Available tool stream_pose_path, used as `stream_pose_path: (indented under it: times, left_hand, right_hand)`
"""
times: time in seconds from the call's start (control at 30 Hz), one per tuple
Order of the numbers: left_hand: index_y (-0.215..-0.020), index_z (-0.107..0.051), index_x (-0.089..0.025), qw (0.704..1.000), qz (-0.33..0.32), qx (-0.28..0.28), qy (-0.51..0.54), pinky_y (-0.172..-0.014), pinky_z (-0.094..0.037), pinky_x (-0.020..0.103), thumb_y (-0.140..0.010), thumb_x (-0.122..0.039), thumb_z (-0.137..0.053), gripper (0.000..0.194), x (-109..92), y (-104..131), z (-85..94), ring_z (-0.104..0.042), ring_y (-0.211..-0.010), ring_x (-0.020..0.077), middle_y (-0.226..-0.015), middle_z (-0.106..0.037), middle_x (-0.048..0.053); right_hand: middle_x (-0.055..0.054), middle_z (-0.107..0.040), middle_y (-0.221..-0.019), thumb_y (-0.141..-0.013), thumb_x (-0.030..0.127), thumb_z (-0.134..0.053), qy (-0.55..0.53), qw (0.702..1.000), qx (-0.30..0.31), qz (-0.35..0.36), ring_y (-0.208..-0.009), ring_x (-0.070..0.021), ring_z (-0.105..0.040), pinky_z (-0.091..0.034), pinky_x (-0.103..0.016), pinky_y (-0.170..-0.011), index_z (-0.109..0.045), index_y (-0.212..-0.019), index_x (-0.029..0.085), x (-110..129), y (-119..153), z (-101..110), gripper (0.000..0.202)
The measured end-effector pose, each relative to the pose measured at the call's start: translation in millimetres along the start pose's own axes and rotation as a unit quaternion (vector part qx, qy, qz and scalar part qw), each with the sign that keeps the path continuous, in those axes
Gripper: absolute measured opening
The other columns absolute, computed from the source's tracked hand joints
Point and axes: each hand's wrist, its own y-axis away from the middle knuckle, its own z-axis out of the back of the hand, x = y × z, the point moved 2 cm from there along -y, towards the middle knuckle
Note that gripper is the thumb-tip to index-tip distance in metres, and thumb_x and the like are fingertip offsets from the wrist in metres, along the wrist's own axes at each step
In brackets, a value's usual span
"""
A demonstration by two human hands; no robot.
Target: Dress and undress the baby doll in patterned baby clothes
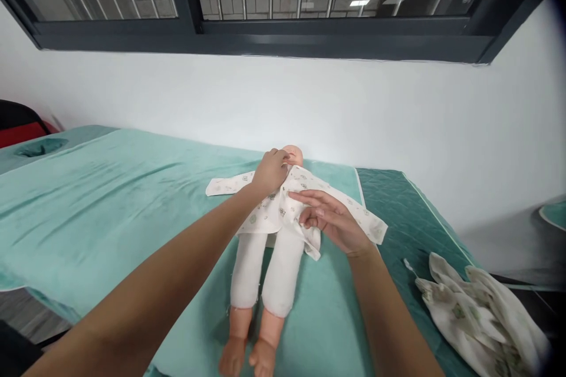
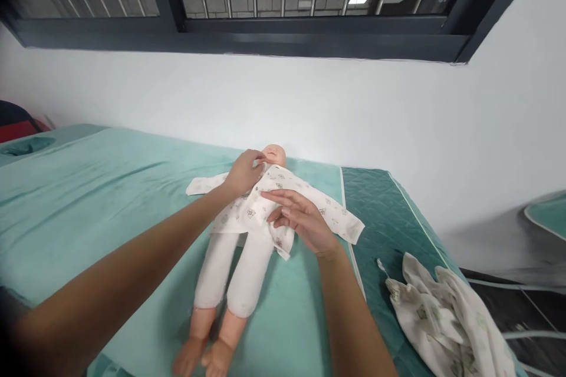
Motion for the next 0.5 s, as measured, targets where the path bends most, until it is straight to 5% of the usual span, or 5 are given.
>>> stream_pose_path:
  times: [0.13,0.3,0.5]
  left_hand:
    - [-0.110,-0.060,-0.020,0.991,0.017,-0.072,0.115,-0.099,-0.045,0.038,-0.092,-0.023,-0.046,0.023,16.2,39.9,6.1,-0.057,-0.113,0.0221,-0.117,-0.064,0.008]
    - [-0.108,-0.061,-0.022,0.971,0.090,-0.122,0.184,-0.097,-0.045,0.037,-0.095,-0.029,-0.046,0.021,45.6,128.7,13.7,-0.058,-0.110,0.0202,-0.115,-0.064,0.006]
    - [-0.114,-0.059,-0.024,0.964,0.142,-0.035,0.222,-0.090,-0.047,0.036,-0.095,-0.021,-0.043,0.026,59.3,197.1,15.9,-0.062,-0.101,0.0188,-0.113,-0.066,0.005]
  right_hand:
    - [-0.009,-0.064,-0.133,-0.087,0.036,-0.064,0.001,0.999,-0.046,0.021,-0.088,-0.0180,-0.066,-0.053,-0.033,-0.078,-0.066,-0.114,0.026,-4.4,-3.0,8.0,0.029]
    - [-0.004,-0.064,-0.131,-0.087,0.030,-0.064,0.076,0.973,-0.191,0.100,-0.125,-0.0220,-0.055,-0.043,-0.039,-0.105,-0.068,-0.106,0.027,-17.2,-11.3,13.9,0.019]
    - [-0.004,-0.064,-0.128,-0.086,0.036,-0.065,0.283,0.909,-0.283,0.112,-0.122,-0.0224,-0.056,-0.039,-0.042,-0.109,-0.068,-0.109,0.026,-37.2,-19.3,0.3,0.026]
